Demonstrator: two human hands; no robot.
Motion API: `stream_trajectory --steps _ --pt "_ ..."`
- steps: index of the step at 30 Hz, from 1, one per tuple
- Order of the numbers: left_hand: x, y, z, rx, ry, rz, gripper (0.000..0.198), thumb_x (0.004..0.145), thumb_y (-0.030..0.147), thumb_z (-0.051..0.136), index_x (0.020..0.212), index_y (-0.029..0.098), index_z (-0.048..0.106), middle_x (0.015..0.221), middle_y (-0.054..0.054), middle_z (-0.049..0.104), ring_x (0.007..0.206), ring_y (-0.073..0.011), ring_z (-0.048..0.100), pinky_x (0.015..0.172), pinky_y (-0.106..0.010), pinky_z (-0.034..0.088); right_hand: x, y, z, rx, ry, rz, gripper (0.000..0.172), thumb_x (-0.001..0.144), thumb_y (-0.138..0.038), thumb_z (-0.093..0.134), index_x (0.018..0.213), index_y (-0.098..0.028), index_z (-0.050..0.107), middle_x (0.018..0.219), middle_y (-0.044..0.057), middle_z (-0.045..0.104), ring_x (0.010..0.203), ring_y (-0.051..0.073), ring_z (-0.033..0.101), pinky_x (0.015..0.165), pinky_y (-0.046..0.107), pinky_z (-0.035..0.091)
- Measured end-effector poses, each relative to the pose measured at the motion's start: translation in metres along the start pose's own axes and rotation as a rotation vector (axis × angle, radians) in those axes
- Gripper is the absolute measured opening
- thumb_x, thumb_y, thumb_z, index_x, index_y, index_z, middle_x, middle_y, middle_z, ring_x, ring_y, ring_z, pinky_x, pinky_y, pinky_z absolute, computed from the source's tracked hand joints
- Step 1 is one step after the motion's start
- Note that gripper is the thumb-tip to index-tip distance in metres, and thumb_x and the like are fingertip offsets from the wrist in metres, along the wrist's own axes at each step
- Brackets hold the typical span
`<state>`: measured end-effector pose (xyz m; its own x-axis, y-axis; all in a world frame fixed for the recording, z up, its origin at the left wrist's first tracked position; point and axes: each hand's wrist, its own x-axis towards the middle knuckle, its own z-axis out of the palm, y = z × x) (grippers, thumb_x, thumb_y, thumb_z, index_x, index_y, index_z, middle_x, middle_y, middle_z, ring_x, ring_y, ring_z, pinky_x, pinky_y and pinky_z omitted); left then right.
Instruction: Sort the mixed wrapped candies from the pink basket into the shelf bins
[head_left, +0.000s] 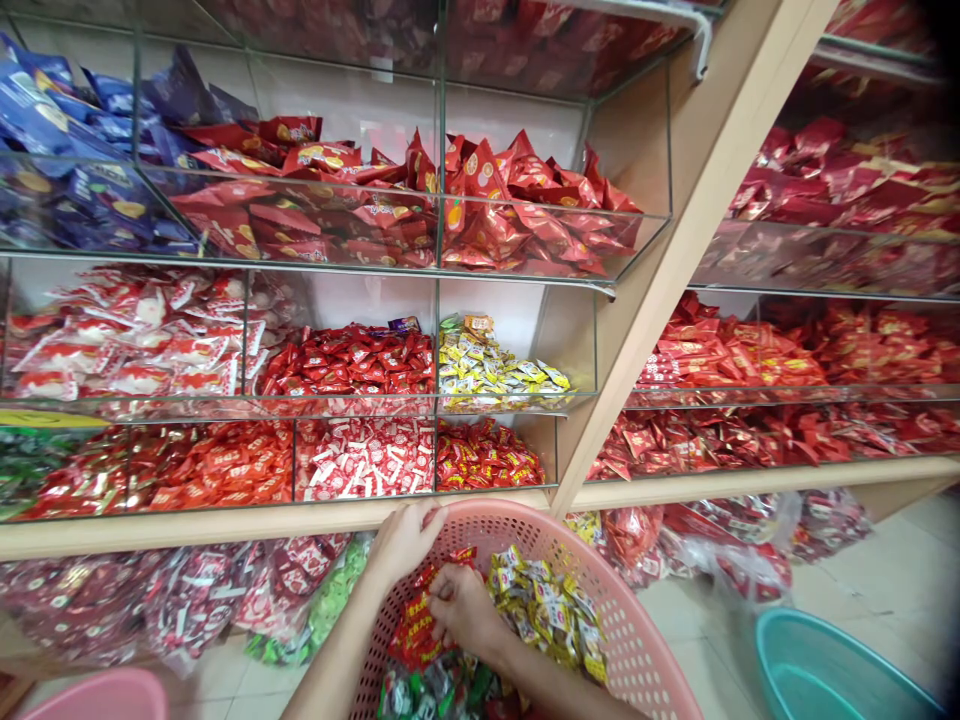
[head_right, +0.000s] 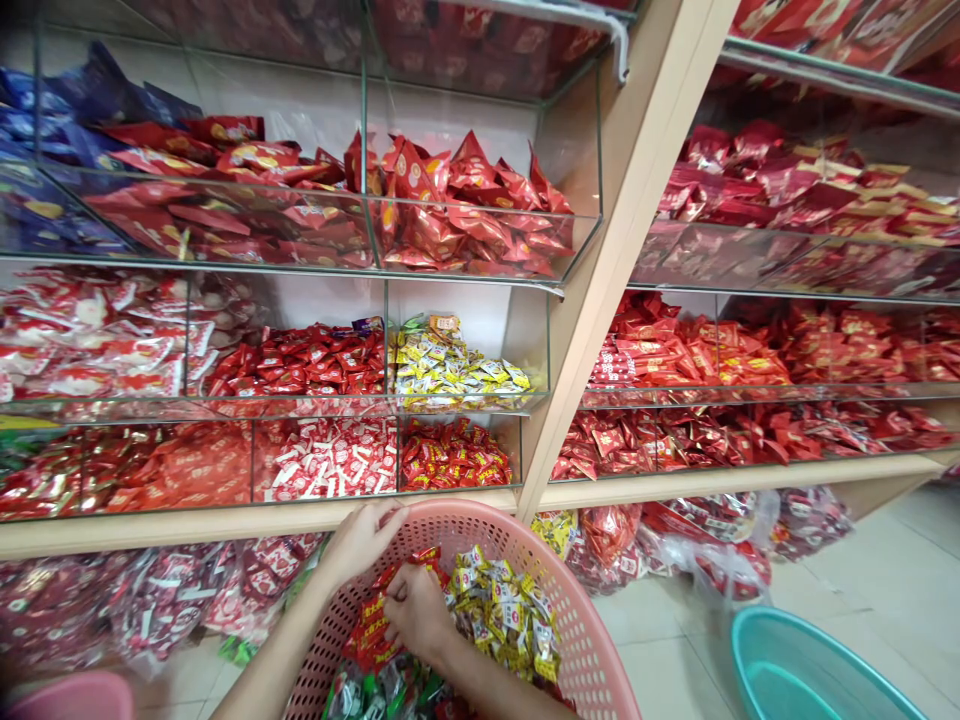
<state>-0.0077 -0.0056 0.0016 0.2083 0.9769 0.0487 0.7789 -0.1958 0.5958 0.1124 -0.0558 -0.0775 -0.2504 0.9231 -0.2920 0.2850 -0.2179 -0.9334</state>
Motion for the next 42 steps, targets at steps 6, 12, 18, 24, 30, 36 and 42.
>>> stream_trajectory --steps 6,12,18,24,30,36,42 --pt "0.001 0.001 0.000 -0.004 -0.003 -0.006 0.036 0.089 0.043 0.038 0.096 0.023 0.066 0.084 -0.004 0.069 0.085 -0.0177 0.062 0.075 -0.022 0.038 -0.006 0.000 -0.006 -0.445 0.185 -0.260 0.016 0.066 -0.006 0.052 0.057 -0.019 0.048 0.054 -0.004 0.052 0.053 0.010 0.049 0.049 0.020 0.031" --pt "0.001 0.000 0.000 0.001 -0.006 0.010 0.036 0.089 0.044 0.037 0.094 0.023 0.066 0.084 -0.004 0.069 0.084 -0.0172 0.062 0.074 -0.022 0.038 -0.005 -0.006 -0.015 -0.527 0.194 -0.242 0.014 0.071 -0.017 0.056 0.058 -0.019 0.051 0.054 -0.002 0.055 0.052 0.011 0.048 0.049 0.022 0.027" --pt "0.001 0.001 -0.001 -0.014 -0.030 -0.015 0.035 0.089 0.043 0.038 0.094 0.023 0.066 0.085 -0.004 0.069 0.084 -0.0174 0.061 0.074 -0.022 0.038 0.001 -0.038 -0.042 -0.552 0.283 -0.327 0.022 0.078 -0.029 0.054 0.058 -0.021 0.049 0.054 -0.002 0.056 0.052 0.012 0.049 0.051 0.023 0.025" --pt "0.002 0.000 0.001 -0.025 -0.025 0.000 0.035 0.089 0.042 0.037 0.092 0.022 0.066 0.083 -0.004 0.068 0.083 -0.0176 0.061 0.075 -0.023 0.038 0.007 -0.057 -0.069 -0.512 0.361 -0.388 0.027 0.084 -0.034 0.047 0.060 -0.021 0.046 0.052 -0.002 0.052 0.049 0.012 0.046 0.051 0.023 0.027" --pt "0.002 -0.002 0.003 -0.005 -0.015 0.004 0.037 0.089 0.045 0.036 0.091 0.022 0.066 0.084 -0.004 0.069 0.082 -0.0176 0.061 0.074 -0.023 0.038 0.029 -0.084 -0.099 -0.577 0.438 -0.505 0.028 0.088 -0.038 0.041 0.069 -0.021 0.053 0.061 0.000 0.058 0.055 0.014 0.051 0.055 0.023 0.033" --pt "0.000 -0.003 0.003 0.012 -0.007 -0.005 0.037 0.089 0.044 0.036 0.096 0.023 0.065 0.087 -0.005 0.069 0.086 -0.0180 0.062 0.075 -0.023 0.039 0.094 -0.115 -0.130 -0.748 0.386 -0.488 0.026 0.088 -0.027 0.042 0.103 -0.019 0.061 0.102 0.008 0.067 0.095 0.019 0.059 0.083 0.027 0.038" --pt "0.000 -0.006 0.004 0.028 0.011 -0.013 0.038 0.090 0.045 0.035 0.096 0.023 0.066 0.084 -0.005 0.069 0.083 -0.0187 0.063 0.074 -0.024 0.039 0.155 -0.128 -0.122 -0.780 0.290 -0.379 0.028 0.085 -0.036 0.047 0.100 -0.022 0.066 0.111 0.009 0.066 0.102 0.025 0.058 0.086 0.035 0.039"
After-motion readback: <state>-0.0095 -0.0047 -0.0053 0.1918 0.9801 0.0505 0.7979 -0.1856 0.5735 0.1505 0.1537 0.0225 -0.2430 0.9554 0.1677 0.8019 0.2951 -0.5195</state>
